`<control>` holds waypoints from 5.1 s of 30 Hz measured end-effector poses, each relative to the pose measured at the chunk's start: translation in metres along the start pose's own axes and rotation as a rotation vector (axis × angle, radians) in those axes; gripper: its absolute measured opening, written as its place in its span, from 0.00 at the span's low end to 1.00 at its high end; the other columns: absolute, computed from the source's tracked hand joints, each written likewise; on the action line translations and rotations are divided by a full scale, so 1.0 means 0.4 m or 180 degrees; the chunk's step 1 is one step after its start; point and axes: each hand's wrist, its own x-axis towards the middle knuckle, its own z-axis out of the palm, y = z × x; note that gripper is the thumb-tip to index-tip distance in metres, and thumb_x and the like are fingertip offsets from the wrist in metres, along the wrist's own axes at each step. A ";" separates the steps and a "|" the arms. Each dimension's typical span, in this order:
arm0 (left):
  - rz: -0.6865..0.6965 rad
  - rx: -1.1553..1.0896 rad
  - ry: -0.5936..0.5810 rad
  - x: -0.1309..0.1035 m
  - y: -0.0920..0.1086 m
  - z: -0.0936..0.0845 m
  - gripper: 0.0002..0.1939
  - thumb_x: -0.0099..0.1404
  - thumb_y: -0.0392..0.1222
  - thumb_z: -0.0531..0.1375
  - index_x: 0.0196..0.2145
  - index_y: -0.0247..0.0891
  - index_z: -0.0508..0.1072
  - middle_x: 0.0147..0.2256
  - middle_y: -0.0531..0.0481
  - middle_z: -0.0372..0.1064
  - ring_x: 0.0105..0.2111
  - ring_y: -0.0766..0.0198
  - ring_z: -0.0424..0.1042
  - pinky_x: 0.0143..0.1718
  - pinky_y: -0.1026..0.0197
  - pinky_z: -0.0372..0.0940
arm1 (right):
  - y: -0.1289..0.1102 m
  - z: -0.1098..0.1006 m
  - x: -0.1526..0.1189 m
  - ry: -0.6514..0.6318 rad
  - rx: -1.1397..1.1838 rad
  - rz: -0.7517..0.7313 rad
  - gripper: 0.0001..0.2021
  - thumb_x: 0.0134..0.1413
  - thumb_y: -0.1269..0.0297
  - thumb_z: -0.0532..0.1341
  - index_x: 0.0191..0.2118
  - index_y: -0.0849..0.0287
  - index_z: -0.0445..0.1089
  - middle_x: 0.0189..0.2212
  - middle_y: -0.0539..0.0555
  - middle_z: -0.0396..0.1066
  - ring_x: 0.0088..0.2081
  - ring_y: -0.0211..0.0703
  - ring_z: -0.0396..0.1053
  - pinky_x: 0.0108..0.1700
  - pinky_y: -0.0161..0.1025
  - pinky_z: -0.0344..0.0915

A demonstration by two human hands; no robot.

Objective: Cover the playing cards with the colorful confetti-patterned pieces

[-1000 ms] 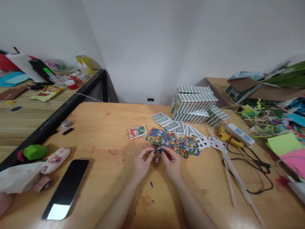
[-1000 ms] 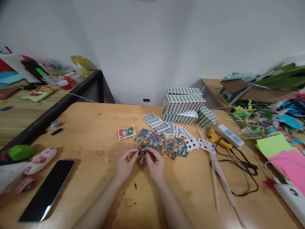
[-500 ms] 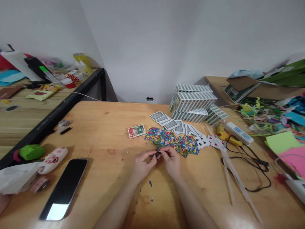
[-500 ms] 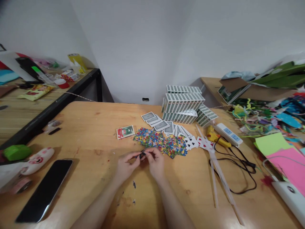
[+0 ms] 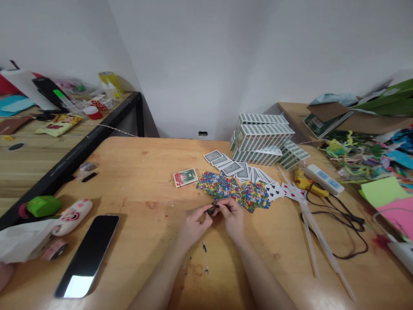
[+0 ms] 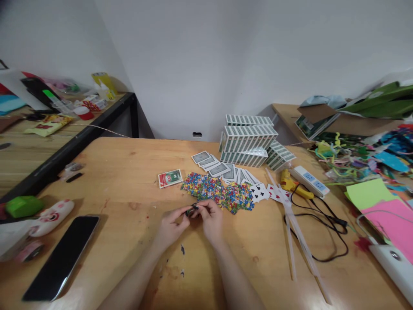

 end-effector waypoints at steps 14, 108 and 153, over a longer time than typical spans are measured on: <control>0.0140 0.0182 -0.0342 -0.002 -0.009 -0.019 0.19 0.53 0.31 0.52 0.43 0.39 0.70 0.37 0.49 0.73 0.35 0.64 0.71 0.39 0.63 0.64 | 0.006 -0.002 -0.001 0.0255 -0.0235 -0.0001 0.08 0.44 0.59 0.61 0.24 0.59 0.67 0.13 0.44 0.58 0.14 0.31 0.52 0.16 0.30 0.51; -0.1168 -0.1410 0.0845 0.004 0.030 0.015 0.09 0.57 0.37 0.49 0.35 0.37 0.66 0.29 0.52 0.66 0.26 0.67 0.65 0.25 0.68 0.61 | -0.013 0.055 -0.039 -0.0507 0.0405 0.0847 0.08 0.48 0.59 0.53 0.35 0.54 0.59 0.15 0.41 0.55 0.11 0.32 0.52 0.10 0.29 0.53; -0.0836 -0.1422 0.0580 0.007 0.026 0.004 0.05 0.58 0.41 0.52 0.29 0.37 0.64 0.24 0.55 0.60 0.24 0.68 0.61 0.24 0.67 0.56 | -0.005 0.017 -0.019 -0.1133 0.0316 0.1469 0.21 0.47 0.47 0.55 0.16 0.59 0.56 0.04 0.43 0.54 0.06 0.27 0.47 0.10 0.29 0.36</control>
